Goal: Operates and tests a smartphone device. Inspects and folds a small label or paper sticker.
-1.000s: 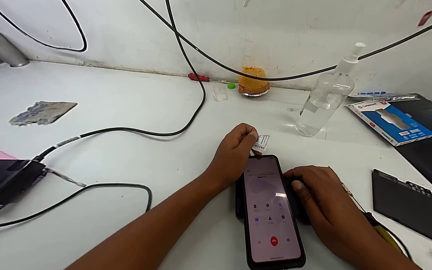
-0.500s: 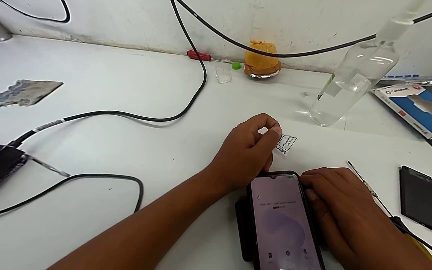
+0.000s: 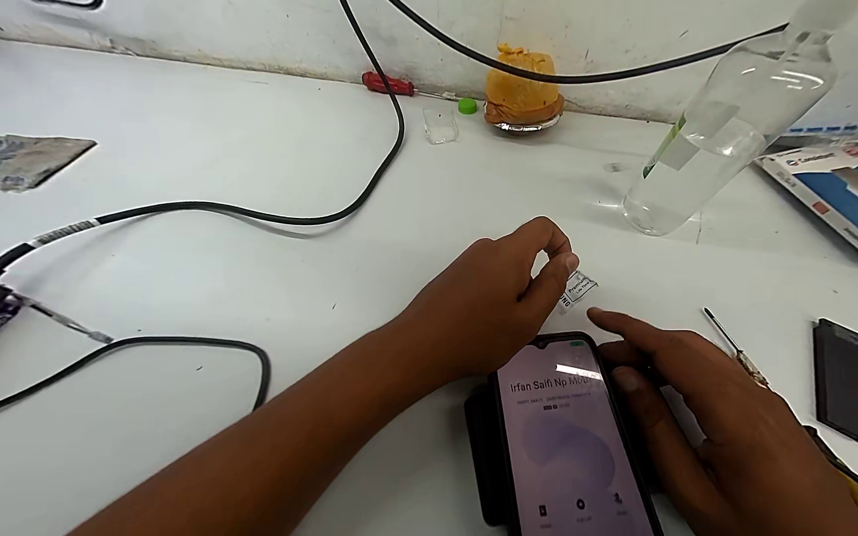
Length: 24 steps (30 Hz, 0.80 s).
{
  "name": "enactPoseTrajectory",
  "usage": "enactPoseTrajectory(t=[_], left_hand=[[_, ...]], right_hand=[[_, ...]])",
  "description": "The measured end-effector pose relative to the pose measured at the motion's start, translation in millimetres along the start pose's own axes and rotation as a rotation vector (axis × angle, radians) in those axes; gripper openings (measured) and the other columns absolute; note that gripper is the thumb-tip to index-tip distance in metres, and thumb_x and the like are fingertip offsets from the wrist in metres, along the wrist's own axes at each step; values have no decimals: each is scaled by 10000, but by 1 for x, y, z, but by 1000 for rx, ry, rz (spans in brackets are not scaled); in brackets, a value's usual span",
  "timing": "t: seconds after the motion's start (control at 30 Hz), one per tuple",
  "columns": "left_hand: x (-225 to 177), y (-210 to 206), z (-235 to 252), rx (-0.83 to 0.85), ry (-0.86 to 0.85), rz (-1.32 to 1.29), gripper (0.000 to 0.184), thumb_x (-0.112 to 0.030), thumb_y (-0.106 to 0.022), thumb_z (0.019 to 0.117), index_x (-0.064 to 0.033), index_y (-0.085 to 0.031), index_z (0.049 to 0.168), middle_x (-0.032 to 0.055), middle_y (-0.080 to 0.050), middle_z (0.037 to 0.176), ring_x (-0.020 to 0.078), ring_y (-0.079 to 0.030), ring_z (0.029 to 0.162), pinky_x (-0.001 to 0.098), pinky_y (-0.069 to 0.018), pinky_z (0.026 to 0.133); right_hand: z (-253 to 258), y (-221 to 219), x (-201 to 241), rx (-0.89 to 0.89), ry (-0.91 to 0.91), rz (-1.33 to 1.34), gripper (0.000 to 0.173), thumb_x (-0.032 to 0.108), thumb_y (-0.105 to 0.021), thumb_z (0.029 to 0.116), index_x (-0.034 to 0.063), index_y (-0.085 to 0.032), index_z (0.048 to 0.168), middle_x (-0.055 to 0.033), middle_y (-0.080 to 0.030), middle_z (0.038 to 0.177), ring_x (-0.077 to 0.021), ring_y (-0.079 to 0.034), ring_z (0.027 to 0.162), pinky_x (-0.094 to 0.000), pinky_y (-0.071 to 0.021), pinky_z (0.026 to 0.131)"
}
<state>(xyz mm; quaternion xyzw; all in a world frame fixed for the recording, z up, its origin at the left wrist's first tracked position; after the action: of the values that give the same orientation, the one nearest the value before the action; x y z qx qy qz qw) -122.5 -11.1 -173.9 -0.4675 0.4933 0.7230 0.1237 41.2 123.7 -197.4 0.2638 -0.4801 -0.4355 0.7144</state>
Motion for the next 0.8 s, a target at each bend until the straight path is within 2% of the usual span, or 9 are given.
enactPoseTrajectory(t=[0.1, 0.23, 0.33, 0.53, 0.63, 0.67, 0.77, 0.8], left_hand=[[0, 2, 0, 5, 25, -42, 239, -334, -448, 1101, -127, -562, 1139, -19, -495, 570, 63, -486, 431, 196, -421, 397], [1, 2, 0, -4, 29, -76, 229, -323, -456, 1100, -124, -561, 1142, -13, -497, 564, 69, -490, 421, 199, -427, 388], [1, 2, 0, -8, 27, -85, 230, -322, -454, 1099, -120, -557, 1136, -11, -483, 561, 70, -475, 418, 196, -415, 385], [1, 1, 0, -20, 39, -71, 224, -324, -457, 1100, -130, -565, 1133, -19, -483, 554, 63, -468, 413, 190, -395, 376], [1, -1, -1, -19, 49, -78, 226, -325, -456, 1101, -130, -565, 1138, -19, -472, 550, 68, -455, 405, 195, -389, 371], [2, -2, -1, -21, 53, -83, 227, -323, -454, 1102, -130, -566, 1143, -18, -471, 550, 70, -453, 403, 198, -390, 370], [2, -7, -2, -37, 37, -79, 220, -312, -456, 1104, -132, -576, 1145, -24, -484, 554, 66, -463, 406, 199, -404, 372], [2, -8, -3, -56, 12, -73, 212, -300, -465, 1103, -127, -585, 1133, -28, -495, 557, 60, -471, 412, 194, -406, 374]], right_hand=[[2, 2, 2, 32, -18, 32, 446, 269, -437, 1075, 199, -459, 1515, 123, -697, 1097, -38, -613, 998, -272, -515, 866], [2, 2, 4, 65, 0, 63, 450, 243, -417, 1068, 191, -436, 1515, 128, -657, 1036, -38, -581, 948, -266, -488, 835], [0, -1, 5, 67, -11, 102, 417, 286, -421, 1091, 211, -433, 1501, 121, -629, 989, -45, -573, 909, -279, -477, 796], [-2, -1, 10, 97, -32, 138, 392, 268, -418, 1096, 218, -431, 1484, 116, -618, 928, -48, -581, 884, -294, -486, 799], [-4, 1, 12, 86, -64, 155, 380, 249, -431, 1082, 183, -449, 1455, 104, -626, 911, -40, -601, 901, -310, -512, 853], [-5, 2, 11, 67, -82, 158, 393, 249, -437, 1070, 180, -454, 1456, 108, -612, 886, -37, -604, 881, -305, -528, 834], [-4, 7, 5, -5, -151, 154, 411, 306, -446, 1061, 210, -467, 1461, 123, -595, 782, -32, -600, 700, -266, -538, 615], [-3, 9, 3, -34, -166, 142, 403, 318, -445, 1062, 210, -482, 1448, 126, -597, 777, -29, -596, 672, -258, -534, 579]])
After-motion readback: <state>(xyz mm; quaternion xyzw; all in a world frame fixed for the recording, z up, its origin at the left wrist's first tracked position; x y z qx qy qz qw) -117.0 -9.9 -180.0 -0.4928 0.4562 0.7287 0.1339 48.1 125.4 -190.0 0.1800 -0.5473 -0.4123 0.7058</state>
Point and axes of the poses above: each hand's wrist, its own z-axis towards the middle knuckle, its own y-axis out of the back of the hand, x = y × z, the point moved 4 cm from there along z, towards the middle knuckle
